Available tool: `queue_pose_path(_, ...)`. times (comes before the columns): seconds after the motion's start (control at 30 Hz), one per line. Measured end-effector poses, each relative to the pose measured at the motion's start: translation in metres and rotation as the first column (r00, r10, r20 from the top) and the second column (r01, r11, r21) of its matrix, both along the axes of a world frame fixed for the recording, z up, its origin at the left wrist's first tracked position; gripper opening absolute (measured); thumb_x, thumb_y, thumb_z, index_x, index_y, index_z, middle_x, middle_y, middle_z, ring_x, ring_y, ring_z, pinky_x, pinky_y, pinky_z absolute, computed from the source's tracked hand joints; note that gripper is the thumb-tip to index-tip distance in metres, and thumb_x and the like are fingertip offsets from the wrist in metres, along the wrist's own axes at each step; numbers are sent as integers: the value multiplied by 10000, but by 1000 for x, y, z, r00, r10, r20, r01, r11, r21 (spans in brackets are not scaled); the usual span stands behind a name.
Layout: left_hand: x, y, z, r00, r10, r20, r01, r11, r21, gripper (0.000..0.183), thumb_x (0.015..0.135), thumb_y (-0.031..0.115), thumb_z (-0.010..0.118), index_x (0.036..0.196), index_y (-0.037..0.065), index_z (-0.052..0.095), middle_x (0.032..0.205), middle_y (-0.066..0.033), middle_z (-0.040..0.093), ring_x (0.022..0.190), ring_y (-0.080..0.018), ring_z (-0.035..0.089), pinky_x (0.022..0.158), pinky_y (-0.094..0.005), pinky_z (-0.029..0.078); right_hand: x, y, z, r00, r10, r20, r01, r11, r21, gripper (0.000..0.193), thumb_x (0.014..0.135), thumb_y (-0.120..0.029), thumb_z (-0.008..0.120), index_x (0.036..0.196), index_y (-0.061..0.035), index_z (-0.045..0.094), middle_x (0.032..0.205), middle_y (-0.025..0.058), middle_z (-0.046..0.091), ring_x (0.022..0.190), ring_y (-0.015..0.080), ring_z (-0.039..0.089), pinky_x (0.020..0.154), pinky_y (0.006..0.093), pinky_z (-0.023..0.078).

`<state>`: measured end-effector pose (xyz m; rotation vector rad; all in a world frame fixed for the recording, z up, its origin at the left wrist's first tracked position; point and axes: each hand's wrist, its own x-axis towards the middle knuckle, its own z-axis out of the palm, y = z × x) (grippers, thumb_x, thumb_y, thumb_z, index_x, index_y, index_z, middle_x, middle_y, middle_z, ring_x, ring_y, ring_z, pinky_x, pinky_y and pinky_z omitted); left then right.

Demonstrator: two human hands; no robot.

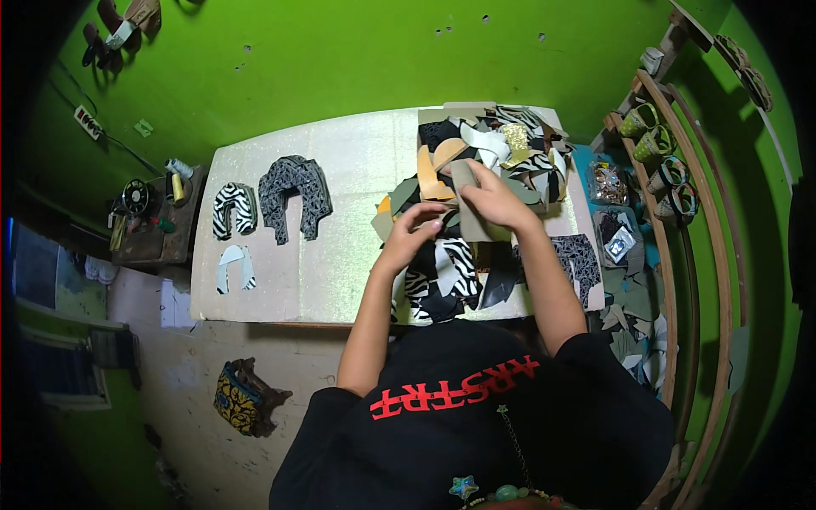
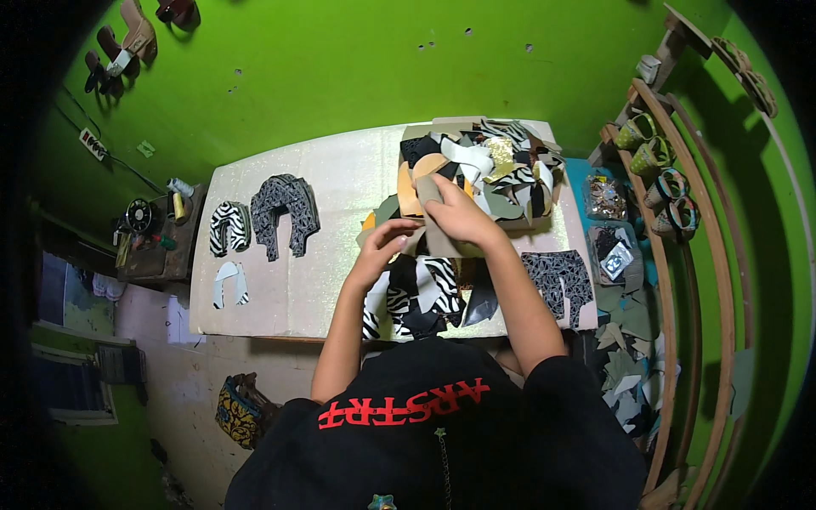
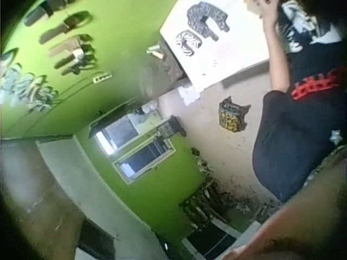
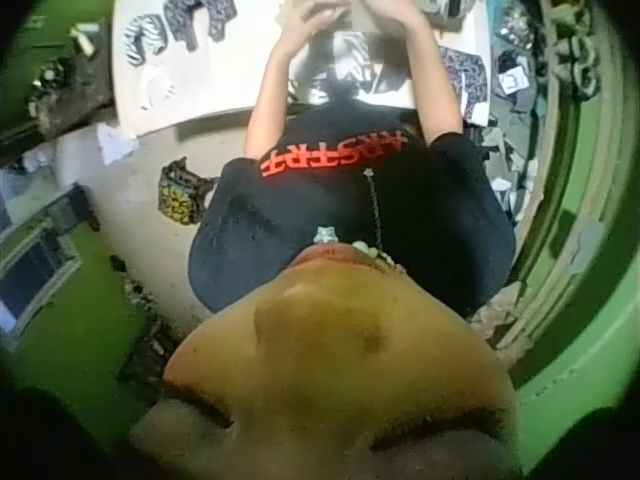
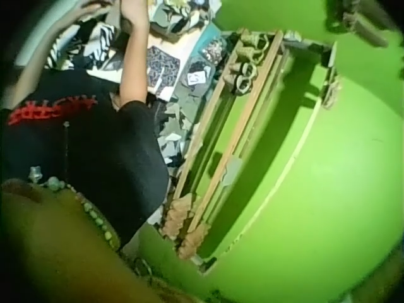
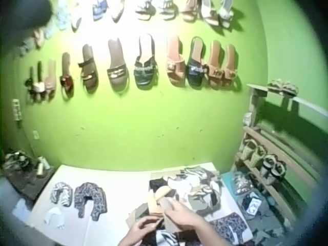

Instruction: Sorting and arranging animal-print leather and fabric pieces for shoe manufacturing.

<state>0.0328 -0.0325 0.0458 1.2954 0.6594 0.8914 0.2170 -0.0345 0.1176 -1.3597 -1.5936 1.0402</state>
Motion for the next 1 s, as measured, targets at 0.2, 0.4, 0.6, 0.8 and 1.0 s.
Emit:
queue_pose_path(0.2, -42, -11, 10, 983, -151, -102, 137, 982, -132, 293, 788, 130, 643, 1031, -17, 569, 955, -61, 623, 892, -127, 571, 820, -265, 439, -58, 5, -15, 983, -70, -168, 70, 998, -5, 186, 749, -73, 619, 918, 0, 589, 831, 40, 598, 771, 91, 544, 665, 241, 459)
queue_pose_path(0.4, -116, -11, 5, 989, 90, -115, -105, 986, -131, 204, 810, 127, 628, 920, -30, 556, 761, -81, 630, 619, -98, 590, 559, -213, 462, -119, 4, -28, 911, -407, 66, 333, 821, 463, 457, 687, -155, 678, 1078, -18, 487, 976, 140, 513, 833, 229, 520, 721, 312, 447)
queue_pose_path(0.6, -187, -17, 3, 887, 458, -51, -458, 864, -208, 389, 782, 23, 630, 1064, 9, 362, 742, -101, 598, 611, -122, 581, 544, -220, 479, -214, -31, -62, 979, 64, 193, -115, 956, 270, 702, 622, -256, 738, 1202, -41, 407, 1091, 155, 445, 993, 262, 460, 857, 352, 398)
queue_pose_path(0.8, -267, -21, -11, 916, 395, -65, -400, 894, -201, 433, 763, -2, 639, 1158, -42, 465, 878, -117, 625, 674, -119, 599, 622, -205, 491, -282, -31, -108, 997, -68, 29, 64, 990, 126, 331, 659, -11, 617, 976, -23, 522, 694, 121, 573, 655, 261, 582, 625, 328, 459)
queue_pose_path(1.0, -337, -32, -29, 829, 401, -390, -435, 900, 0, 353, 729, 43, 672, 1060, -28, 572, 868, -89, 635, 639, -88, 571, 581, -186, 449, -312, -34, -104, 989, -150, -17, 150, 989, 11, 177, 737, -141, 667, 826, 4, 620, 679, 87, 611, 520, 105, 534, 520, 254, 443)
